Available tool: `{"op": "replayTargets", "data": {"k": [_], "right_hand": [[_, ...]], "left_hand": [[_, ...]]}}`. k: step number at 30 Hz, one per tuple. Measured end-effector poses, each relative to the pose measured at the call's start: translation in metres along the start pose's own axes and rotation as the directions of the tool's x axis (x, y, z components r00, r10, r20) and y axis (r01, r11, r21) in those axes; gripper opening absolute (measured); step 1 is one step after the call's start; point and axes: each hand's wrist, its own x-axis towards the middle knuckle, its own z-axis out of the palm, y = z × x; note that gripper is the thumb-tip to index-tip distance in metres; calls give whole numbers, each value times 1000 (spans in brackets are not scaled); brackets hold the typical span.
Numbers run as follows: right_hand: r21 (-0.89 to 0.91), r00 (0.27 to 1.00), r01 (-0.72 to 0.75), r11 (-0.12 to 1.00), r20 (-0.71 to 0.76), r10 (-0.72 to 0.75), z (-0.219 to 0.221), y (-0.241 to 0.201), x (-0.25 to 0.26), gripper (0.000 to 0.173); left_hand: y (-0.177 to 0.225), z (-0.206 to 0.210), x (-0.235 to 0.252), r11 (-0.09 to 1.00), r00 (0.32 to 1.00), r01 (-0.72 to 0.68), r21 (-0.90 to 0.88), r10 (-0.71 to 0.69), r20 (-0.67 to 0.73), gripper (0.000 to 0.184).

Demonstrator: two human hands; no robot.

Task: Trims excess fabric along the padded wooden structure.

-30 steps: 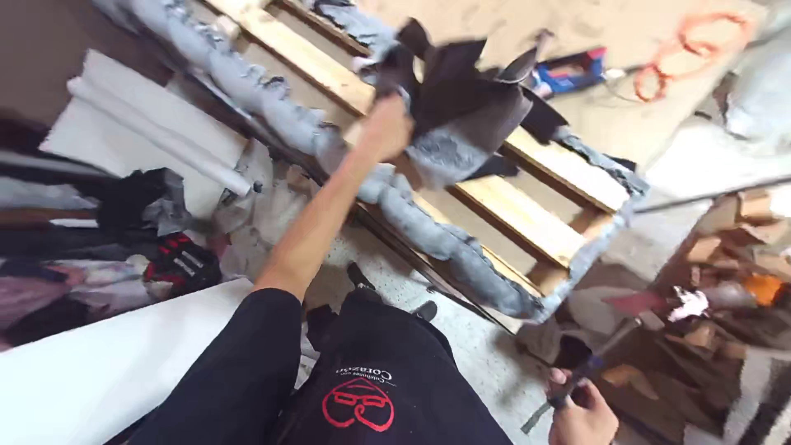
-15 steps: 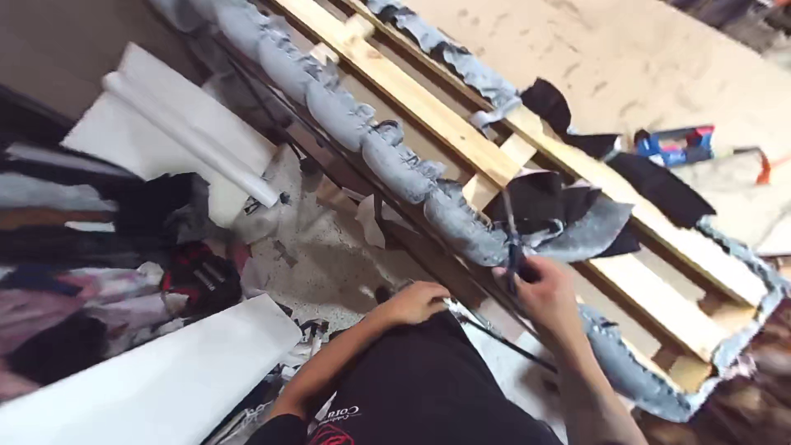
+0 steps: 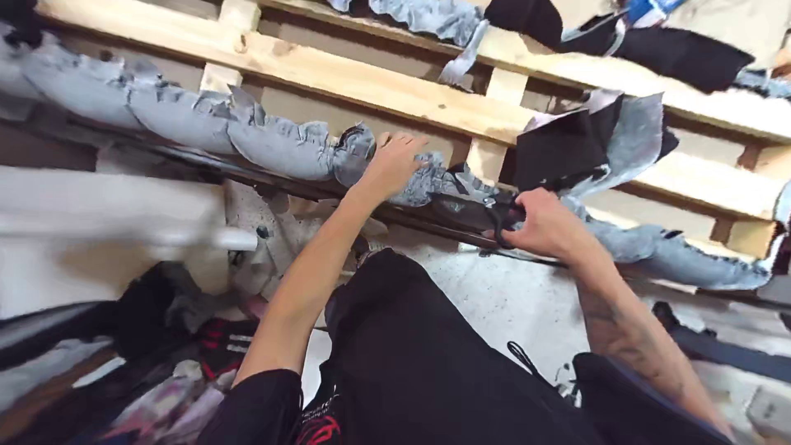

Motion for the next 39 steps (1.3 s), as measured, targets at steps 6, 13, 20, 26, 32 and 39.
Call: {"op": "replayTargets", "data": {"k": [6,13,20,26,32,39], "right_hand": [[-28,994,-107,994,-29,106,3,-23,27,87],[-34,997,-14,999,-82,11,9,-52,59,75],[-67,998,-41,997,-56,37,-1,-51,56,57],[46,994,104,994,-43,-102,2,-30,62,43],[19,979,204,979,12,-205,-10,-38,75,53],[-12,975,222,975,10,-222,-15,-49,79,50]], "left_hand": [[10,-17,55,988,923,-139,-63,152,352,27],[-8,-25,70,913,838,-373,-165,408,362,11],[-12,-24,94,893,774,-372,-253,449,446,10],[-9,-28,110,915,745,-330,-231,403,532,10],[2,-27,110,927,734,-297,-231,376,566,10],[1,-30,105,933,787,-186,-307,329,523,9]]}}
